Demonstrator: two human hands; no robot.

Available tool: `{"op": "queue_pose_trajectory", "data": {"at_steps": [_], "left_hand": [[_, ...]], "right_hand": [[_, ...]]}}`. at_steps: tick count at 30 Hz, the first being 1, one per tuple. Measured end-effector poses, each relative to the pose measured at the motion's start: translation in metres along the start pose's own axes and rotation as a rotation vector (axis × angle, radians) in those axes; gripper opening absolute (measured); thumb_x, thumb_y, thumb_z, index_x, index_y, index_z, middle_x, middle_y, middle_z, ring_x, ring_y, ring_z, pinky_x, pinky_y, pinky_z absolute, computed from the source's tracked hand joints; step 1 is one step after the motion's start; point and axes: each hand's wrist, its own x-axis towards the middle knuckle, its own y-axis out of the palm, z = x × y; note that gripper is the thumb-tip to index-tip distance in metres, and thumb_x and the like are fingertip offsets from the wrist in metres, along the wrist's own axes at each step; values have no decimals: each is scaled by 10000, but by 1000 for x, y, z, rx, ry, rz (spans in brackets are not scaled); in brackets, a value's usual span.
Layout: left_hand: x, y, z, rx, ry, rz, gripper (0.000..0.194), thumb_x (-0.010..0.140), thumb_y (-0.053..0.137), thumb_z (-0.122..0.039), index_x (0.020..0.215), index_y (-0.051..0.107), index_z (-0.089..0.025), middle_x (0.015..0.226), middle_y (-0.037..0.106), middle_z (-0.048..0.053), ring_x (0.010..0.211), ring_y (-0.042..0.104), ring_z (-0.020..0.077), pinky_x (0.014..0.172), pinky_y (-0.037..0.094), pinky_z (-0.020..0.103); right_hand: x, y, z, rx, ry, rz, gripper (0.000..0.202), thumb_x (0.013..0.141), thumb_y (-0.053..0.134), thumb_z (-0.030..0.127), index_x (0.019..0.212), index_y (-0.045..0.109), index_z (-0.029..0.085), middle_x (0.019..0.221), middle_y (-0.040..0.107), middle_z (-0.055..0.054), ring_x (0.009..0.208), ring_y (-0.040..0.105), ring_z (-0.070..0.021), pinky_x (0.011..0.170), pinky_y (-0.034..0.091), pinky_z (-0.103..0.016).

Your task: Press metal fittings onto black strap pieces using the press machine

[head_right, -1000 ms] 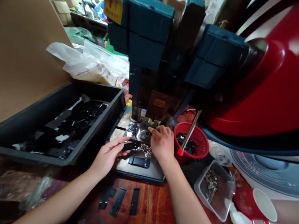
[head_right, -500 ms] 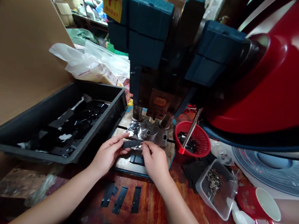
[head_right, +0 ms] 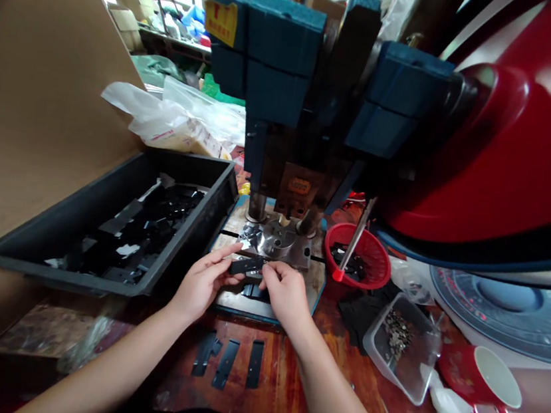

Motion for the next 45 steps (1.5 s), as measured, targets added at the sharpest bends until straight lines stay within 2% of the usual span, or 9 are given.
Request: {"op": "queue_pose_trajectory", "data": {"at_steps": [10,18,23,28,33,36,40,42,45], "left_hand": [[-1,-1,2,149,43,30,492,747,663,-347,1188,611,-135,820,710,62,668,654,144,634,520,253],[4,-1,1,145,54,38,448,744,677,-335,1133,621,-119,879,725,105,686,641,145,649,506,256],[-16,-3,-6,283,137,-15,353,779,646,-354,1072,644,-156,872,721,72,744,640,155,713,509,268],[-60,-26,-5,668,212,38,254,800,613,-339,996,692,-198,790,704,52,748,650,195,729,514,291],[-86,-46,23,1184,352,403,213,802,597,-286,989,700,-277,990,688,54,932,622,238,851,487,380],[-90,-49,37,1369,429,550,297,781,617,-263,1074,662,-291,1180,619,66,1081,553,286,927,437,494],[-90,-46,41,1381,462,526,293,813,575,-248,1097,643,-267,1225,588,81,1124,525,288,955,411,518],[-91,-41,39,1295,408,493,287,844,533,-258,1112,634,-259,1176,613,82,1084,554,264,942,430,480],[-90,-29,36,1105,226,445,315,850,536,-301,1150,619,-248,1128,648,80,1010,600,241,903,461,414]], "right_hand": [[-18,-13,-10,331,81,-154,302,771,597,460,706,619,165,530,564,20,477,416,-97,485,332,-227],[-87,-53,-72,907,409,-519,183,733,657,350,742,573,188,531,464,62,440,394,-75,396,325,-199],[-82,-69,-101,985,333,-690,127,785,575,351,817,544,232,656,573,30,535,520,-106,491,458,-233],[-102,-41,-97,391,210,-498,269,811,563,479,943,609,250,851,647,-31,682,587,-162,627,500,-311],[-117,-10,-75,-418,-41,139,522,678,740,412,1159,613,255,1037,633,-88,960,570,-293,878,451,-461],[-111,-4,-68,-711,-116,250,584,725,705,428,1249,538,230,1061,601,-107,982,547,-307,860,454,-477],[-105,-1,-66,-593,-113,191,320,768,668,359,1033,599,193,941,610,-80,902,555,-256,810,458,-407],[-104,0,-65,-369,-1,124,156,810,610,345,842,580,196,765,593,-30,740,556,-193,694,458,-329],[-101,1,-56,127,242,64,247,830,563,423,740,495,203,565,519,43,502,471,-108,505,386,-231]]}}
